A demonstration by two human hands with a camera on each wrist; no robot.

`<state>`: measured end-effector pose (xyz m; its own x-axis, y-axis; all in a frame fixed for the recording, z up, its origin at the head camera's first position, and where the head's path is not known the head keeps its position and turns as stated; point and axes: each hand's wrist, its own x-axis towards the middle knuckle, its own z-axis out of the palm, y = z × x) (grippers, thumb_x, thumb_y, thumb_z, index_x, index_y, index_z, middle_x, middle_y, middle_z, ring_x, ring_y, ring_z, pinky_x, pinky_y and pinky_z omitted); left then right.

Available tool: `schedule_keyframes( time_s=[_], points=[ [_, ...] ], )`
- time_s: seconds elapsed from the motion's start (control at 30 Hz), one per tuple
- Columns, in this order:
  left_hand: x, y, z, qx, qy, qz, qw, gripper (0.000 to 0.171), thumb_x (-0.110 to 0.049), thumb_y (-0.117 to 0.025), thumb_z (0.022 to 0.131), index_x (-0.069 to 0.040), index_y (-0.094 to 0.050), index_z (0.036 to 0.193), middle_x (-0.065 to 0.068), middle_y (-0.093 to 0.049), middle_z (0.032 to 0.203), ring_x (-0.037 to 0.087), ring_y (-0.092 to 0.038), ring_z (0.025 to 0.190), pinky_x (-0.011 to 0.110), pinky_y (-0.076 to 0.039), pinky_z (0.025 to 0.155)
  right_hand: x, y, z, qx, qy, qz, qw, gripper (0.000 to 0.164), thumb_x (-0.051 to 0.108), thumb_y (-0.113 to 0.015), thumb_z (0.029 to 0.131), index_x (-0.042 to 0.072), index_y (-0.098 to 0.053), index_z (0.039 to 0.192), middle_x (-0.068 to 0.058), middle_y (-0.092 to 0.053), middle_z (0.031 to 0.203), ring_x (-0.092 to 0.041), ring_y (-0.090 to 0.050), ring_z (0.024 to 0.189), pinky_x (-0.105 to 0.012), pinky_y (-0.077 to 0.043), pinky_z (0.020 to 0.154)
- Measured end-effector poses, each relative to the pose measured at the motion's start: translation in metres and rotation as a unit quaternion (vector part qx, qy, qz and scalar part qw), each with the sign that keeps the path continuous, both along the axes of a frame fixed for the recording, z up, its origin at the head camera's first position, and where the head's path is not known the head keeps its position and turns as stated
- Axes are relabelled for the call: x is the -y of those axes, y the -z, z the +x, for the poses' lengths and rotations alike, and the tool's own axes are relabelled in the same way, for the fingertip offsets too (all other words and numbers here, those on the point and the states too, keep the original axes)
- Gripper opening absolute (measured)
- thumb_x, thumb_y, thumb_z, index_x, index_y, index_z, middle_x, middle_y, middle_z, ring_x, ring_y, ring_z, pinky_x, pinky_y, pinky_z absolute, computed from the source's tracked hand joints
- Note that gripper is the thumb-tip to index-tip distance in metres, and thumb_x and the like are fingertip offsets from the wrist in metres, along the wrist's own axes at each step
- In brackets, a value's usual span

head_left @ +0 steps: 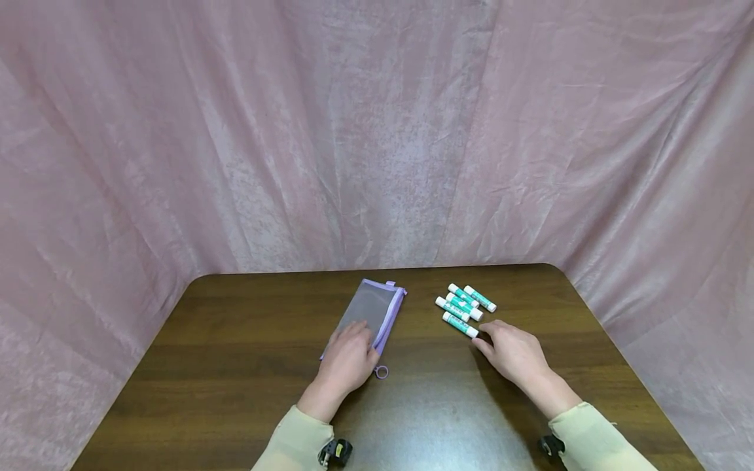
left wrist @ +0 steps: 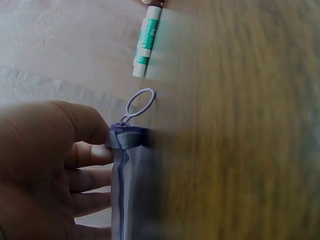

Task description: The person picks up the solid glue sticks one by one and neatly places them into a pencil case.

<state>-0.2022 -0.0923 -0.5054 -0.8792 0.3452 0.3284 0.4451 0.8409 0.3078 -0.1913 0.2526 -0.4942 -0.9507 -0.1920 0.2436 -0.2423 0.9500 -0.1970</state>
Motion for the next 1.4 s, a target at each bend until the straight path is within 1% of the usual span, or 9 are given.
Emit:
schedule_keyframes(
  time_s=[0.1,0.23,0.53,0.83,1.03,1.4],
  points=[
    [0.0002,0.0003,0.0001,-0.001,0.0,0.016,0.9999,0.028,-0.006,-0.071,0.09,-0.013,-0.052,0.072,0.026,-0.071,0.137,0.047,-0.065,0.133,0.07,-0.049,0.109,0.0004,-0.0002,-0.0011,0.007,0.0,0.001,1.0,0.031,0.028,-0.084,0.099,0.006,-0.08,0.12,-0.013,-0.079,0.113,-0.037,-0.078,0.101,-0.059,-0.061,0.078],
    [0.0008,0.0008,0.0003,0.001,-0.003,0.032,0.9995,0.029,-0.006,-0.07,0.091,-0.014,-0.05,0.072,0.027,-0.071,0.138,0.047,-0.065,0.133,0.071,-0.049,0.108,0.0006,-0.0006,-0.0031,0.014,0.0,0.002,1.0,0.03,0.026,-0.086,0.096,0.007,-0.081,0.118,-0.012,-0.079,0.113,-0.037,-0.078,0.1,-0.058,-0.06,0.076],
    [0.0016,0.0017,-0.0003,-0.006,-0.01,0.037,0.9992,0.03,-0.007,-0.071,0.091,-0.015,-0.049,0.072,0.024,-0.072,0.136,0.044,-0.066,0.132,0.069,-0.052,0.104,0.0008,-0.0021,-0.0053,0.018,0.002,-0.003,1.0,0.026,0.026,-0.087,0.094,0.008,-0.082,0.112,-0.01,-0.078,0.109,-0.035,-0.078,0.097,-0.056,-0.06,0.074],
    [0.0019,-0.003,-0.0006,-0.007,-0.012,0.048,0.9988,0.031,-0.006,-0.072,0.091,-0.015,-0.05,0.071,0.024,-0.072,0.136,0.044,-0.066,0.131,0.068,-0.053,0.104,0.0028,-0.0011,-0.0085,0.003,0.011,-0.001,1.0,0.02,0.027,-0.088,0.093,0.011,-0.081,0.103,-0.005,-0.074,0.096,-0.03,-0.074,0.081,-0.052,-0.057,0.065],
    [0.0033,-0.0026,-0.0021,0.0,-0.01,0.054,0.9985,0.032,-0.006,-0.072,0.091,-0.016,-0.05,0.07,0.025,-0.072,0.137,0.045,-0.066,0.132,0.068,-0.054,0.103,0.0048,-0.0007,-0.0092,-0.008,0.014,0.0,1.0,0.017,0.026,-0.089,0.091,0.013,-0.08,0.096,-0.002,-0.07,0.09,-0.025,-0.07,0.072,-0.049,-0.054,0.06],
    [0.0049,-0.004,-0.003,0.003,-0.008,0.061,0.9981,0.031,-0.006,-0.072,0.092,-0.015,-0.051,0.071,0.026,-0.072,0.137,0.045,-0.066,0.132,0.067,-0.054,0.103,0.0079,-0.0012,-0.0102,-0.012,0.024,0.004,1.0,0.017,0.026,-0.091,0.09,0.015,-0.078,0.09,0.0,-0.068,0.087,-0.022,-0.065,0.064,-0.048,-0.052,0.055]
  ],
)
